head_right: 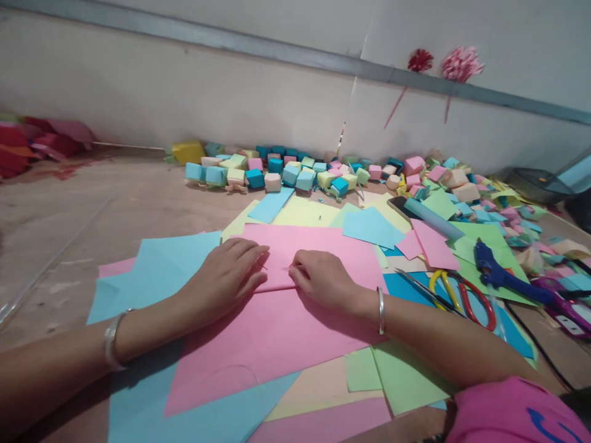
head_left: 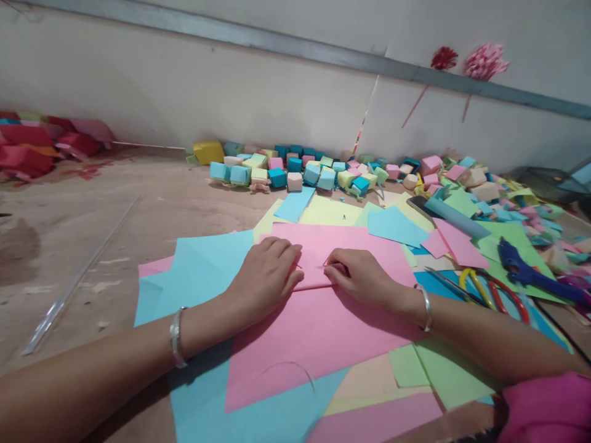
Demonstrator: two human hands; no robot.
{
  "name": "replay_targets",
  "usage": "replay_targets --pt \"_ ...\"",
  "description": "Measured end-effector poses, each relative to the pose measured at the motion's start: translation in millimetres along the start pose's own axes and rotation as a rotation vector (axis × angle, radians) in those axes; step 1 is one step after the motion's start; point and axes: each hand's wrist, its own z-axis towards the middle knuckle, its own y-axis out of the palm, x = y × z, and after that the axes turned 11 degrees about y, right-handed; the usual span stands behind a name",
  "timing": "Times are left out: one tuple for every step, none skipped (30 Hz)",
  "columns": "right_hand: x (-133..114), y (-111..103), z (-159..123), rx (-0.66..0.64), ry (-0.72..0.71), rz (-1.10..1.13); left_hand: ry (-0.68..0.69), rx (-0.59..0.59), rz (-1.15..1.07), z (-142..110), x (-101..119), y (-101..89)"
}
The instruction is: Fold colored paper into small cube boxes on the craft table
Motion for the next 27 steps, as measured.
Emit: replay_targets --pt "0 0 0 0.0 -0.003 0.0 0.002 0.001 -0.026 0 -1 1.2" --pt "-1 0 -1 0.0 -0.005 -0.001 -0.006 0.014 -0.054 -1 -1 2.0" --pt "-1 -1 -2 0.0 -0.005 0.0 -0.022 0.036 -0.092 -1 -1 2.3" --pt "-1 -1 -2 0.002 -0.004 0.006 -0.042 0.059 -0.142 -1 0 2.2" --pt "-1 -1 -3 0.008 -0.005 0.019 -0.065 0.077 -0.203 -1 0 1.6" --pt "-1 -1 -3 0.022 -0.012 0.04 -0.087 0.088 -0.268 -1 1 0.8" --pt "-1 0 -3 0.044 -0.029 0.068 -0.107 0.096 -0.331 -1 2 -0.2" --pt "0 0 -3 0.076 -0.056 0.102 -0.124 0.111 -0.385 -1 2 -1.2" --pt "1 1 -1 0.121 -0.087 0.14 -0.144 0.135 -0.429 0 2 -1.9" --pt "3 2 0 0.175 -0.117 0.181 -0.168 0.17 -0.466 0 2 -2.3" --pt "4 3 3 0.227 -0.135 0.229 -0.194 0.207 -0.501 0 2 -2.3" --pt "7 4 6 0.264 -0.134 0.294 -0.222 0.245 -0.536 0 1 -2.0" --pt "9 5 8 0.272 -0.113 0.38 -0.247 0.275 -0.569 0 0 -1.5" --pt "10 6 11 0.246 -0.077 0.489 -0.265 0.299 -0.6 0 -2 -0.8" --pt "12 7 13 0.184 -0.032 0.606 -0.275 0.314 -0.626 1 -3 0.0" --pt "12 7 15 0.098 0.018 0.711 -0.279 0.327 -0.642 1 -4 0.7" --pt "12 8 16 0.011 0.065 0.786 -0.281 0.343 -0.648 0 -4 1.4" --pt "11 7 16 -0.055 0.102 0.825 -0.282 0.361 -0.646 0 -5 2.0" --pt "10 7 16 -0.09 0.126 0.834 -0.284 0.38 -0.644 0 -5 2.3" --pt "9 7 15 -0.089 0.135 0.831 -0.291 0.403 -0.649 1 -5 2.4" --pt "9 7 15 -0.061 0.128 0.828 -0.308 0.422 -0.67 1 -5 2.2" --pt "8 7 14 -0.019 0.108 0.834 -0.335 0.434 -0.711 1 -4 1.5" --pt "8 7 14 0.025 0.082 0.849 -0.368 0.439 -0.771 1 -3 0.3" --pt "9 8 14 0.062 0.055 0.867 -0.406 0.435 -0.841 2 -1 -1.4" --pt "9 8 14 0.092 0.033 0.881 -0.444 0.429 -0.909 2 2 -3.5" --pt "10 9 15 0.116 0.016 0.891 -0.476 0.426 -0.971 2 5 -6.0" --pt "10 10 15 0.134 0.002 0.898 -0.495 0.419 -1.025 3 8 -8.6"
